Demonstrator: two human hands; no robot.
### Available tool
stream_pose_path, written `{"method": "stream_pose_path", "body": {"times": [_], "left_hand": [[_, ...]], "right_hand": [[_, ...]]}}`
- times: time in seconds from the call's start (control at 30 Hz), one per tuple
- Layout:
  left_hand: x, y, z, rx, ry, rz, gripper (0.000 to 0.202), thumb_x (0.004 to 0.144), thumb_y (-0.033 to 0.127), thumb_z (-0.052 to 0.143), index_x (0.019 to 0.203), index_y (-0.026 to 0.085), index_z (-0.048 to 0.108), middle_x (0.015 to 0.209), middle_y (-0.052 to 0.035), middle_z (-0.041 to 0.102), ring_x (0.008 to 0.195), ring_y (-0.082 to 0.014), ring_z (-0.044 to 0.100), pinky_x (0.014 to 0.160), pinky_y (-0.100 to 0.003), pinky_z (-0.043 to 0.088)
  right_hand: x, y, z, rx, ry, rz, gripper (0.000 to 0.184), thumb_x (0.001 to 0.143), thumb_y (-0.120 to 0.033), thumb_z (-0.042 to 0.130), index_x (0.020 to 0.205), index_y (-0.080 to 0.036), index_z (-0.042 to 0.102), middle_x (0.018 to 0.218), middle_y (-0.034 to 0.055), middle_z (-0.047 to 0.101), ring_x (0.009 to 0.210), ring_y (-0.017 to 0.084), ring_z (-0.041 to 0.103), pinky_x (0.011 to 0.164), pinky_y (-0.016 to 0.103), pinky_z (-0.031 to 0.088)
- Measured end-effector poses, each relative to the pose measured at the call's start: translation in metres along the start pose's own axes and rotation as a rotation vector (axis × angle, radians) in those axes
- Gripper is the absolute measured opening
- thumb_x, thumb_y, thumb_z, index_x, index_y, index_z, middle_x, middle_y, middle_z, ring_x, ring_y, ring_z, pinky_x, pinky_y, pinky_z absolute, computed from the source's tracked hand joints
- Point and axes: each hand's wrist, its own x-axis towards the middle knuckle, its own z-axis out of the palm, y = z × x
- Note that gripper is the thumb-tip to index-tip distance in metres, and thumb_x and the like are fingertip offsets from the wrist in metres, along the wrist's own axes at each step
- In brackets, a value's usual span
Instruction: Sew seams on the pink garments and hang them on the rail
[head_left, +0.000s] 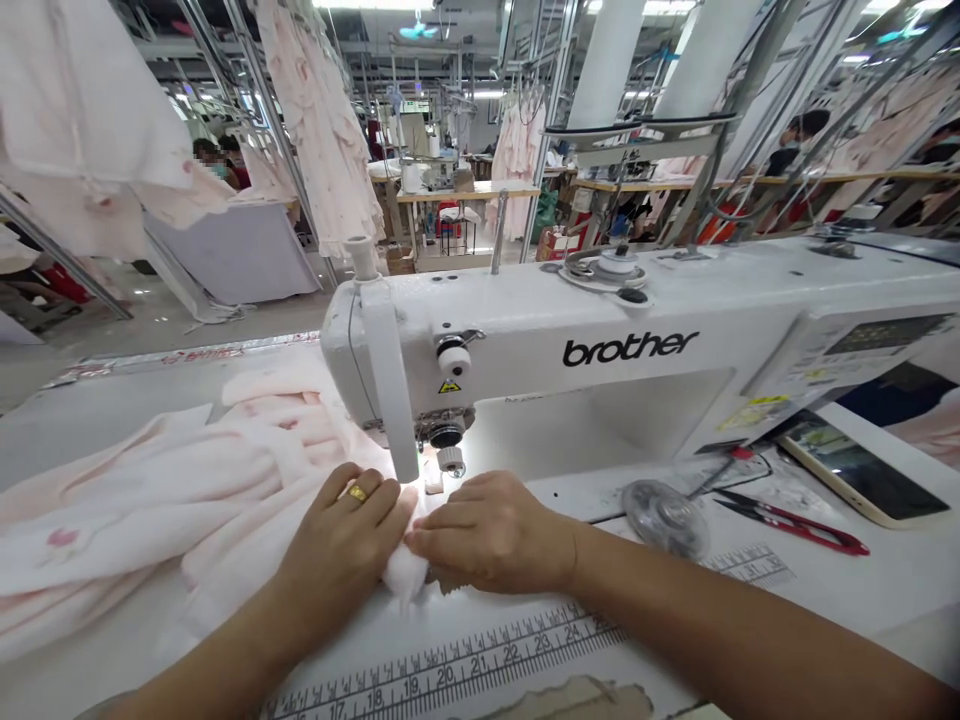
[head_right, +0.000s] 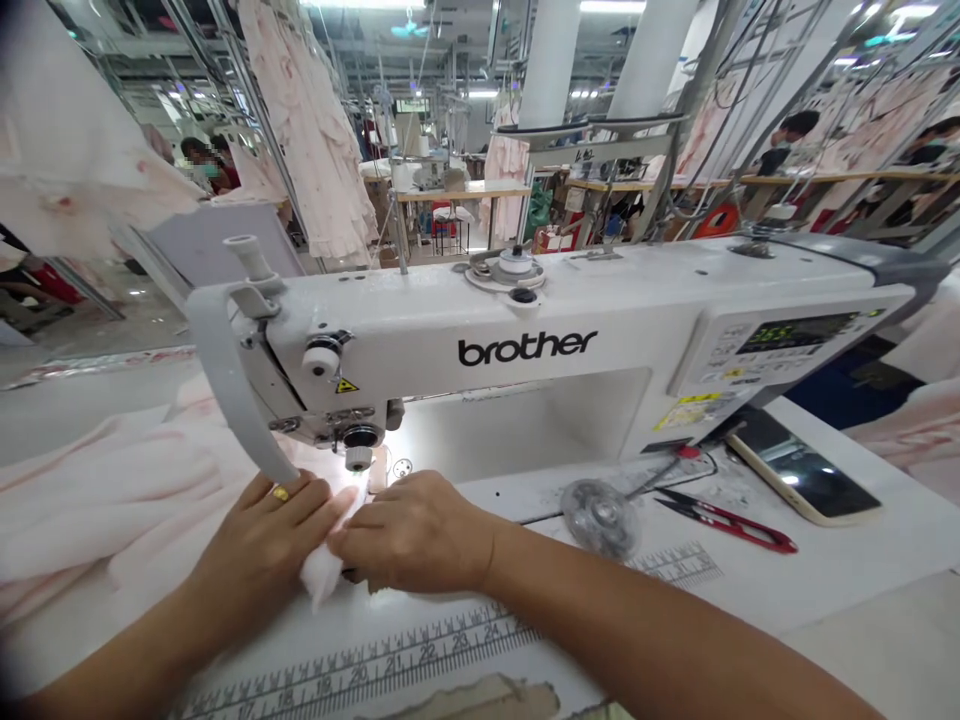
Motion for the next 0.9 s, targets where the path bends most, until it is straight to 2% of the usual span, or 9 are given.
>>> {"method": "stream_pose_path", "body": {"times": [0.13,0.23,0.37,0.57,0.9], "left_hand": [[-0.004,0.003,0.002,-0.118,-0.121,-0.049,0.026,0.089,0.005,0.043,0.105,0.012,0.063,0.097,-0.0098,0.064,0.096,-0.0265,0.056,0.084,-0.041,0.044],[-0.006,0.003,0.001,-0.241,-0.209,-0.034,0.034,0.083,0.004,0.048,0.114,0.011,0.061,0.104,-0.0112,0.064,0.100,-0.0257,0.057,0.091,-0.041,0.048],[-0.007,0.003,-0.002,-0.308,-0.219,-0.030,0.041,0.079,0.004,0.043,0.115,0.012,0.061,0.107,-0.0125,0.065,0.105,-0.0269,0.059,0.093,-0.045,0.052],[-0.011,0.001,-0.003,-0.332,-0.277,-0.042,0.060,0.071,0.003,0.042,0.129,0.013,0.053,0.125,-0.0131,0.061,0.119,-0.0275,0.055,0.100,-0.048,0.051],[-0.011,-0.004,0.005,-0.258,-0.300,-0.009,0.063,0.068,0.003,0.041,0.129,0.006,0.054,0.130,-0.0164,0.061,0.119,-0.0303,0.057,0.098,-0.051,0.053]], "right_hand": [[0.002,0.003,-0.007,0.101,-0.312,0.023,0.017,0.095,-0.025,0.056,0.083,-0.020,0.066,0.073,-0.0062,0.065,0.061,0.008,0.051,0.052,0.026,0.030],[0.003,0.005,-0.012,0.157,-0.409,0.059,0.018,0.096,-0.028,0.055,0.084,-0.020,0.066,0.077,-0.0053,0.067,0.066,0.009,0.054,0.055,0.026,0.030],[0.003,0.007,-0.014,0.193,-0.410,0.068,0.019,0.097,-0.029,0.054,0.087,-0.020,0.067,0.079,-0.0048,0.067,0.070,0.010,0.055,0.058,0.025,0.031],[0.002,0.008,-0.010,0.212,-0.389,0.077,0.023,0.098,-0.032,0.052,0.083,-0.019,0.065,0.077,-0.0037,0.066,0.068,0.010,0.053,0.059,0.025,0.031],[0.004,0.007,-0.010,0.172,-0.399,0.111,0.025,0.098,-0.031,0.052,0.079,-0.018,0.062,0.078,-0.0044,0.064,0.067,0.009,0.050,0.058,0.026,0.028]]}}
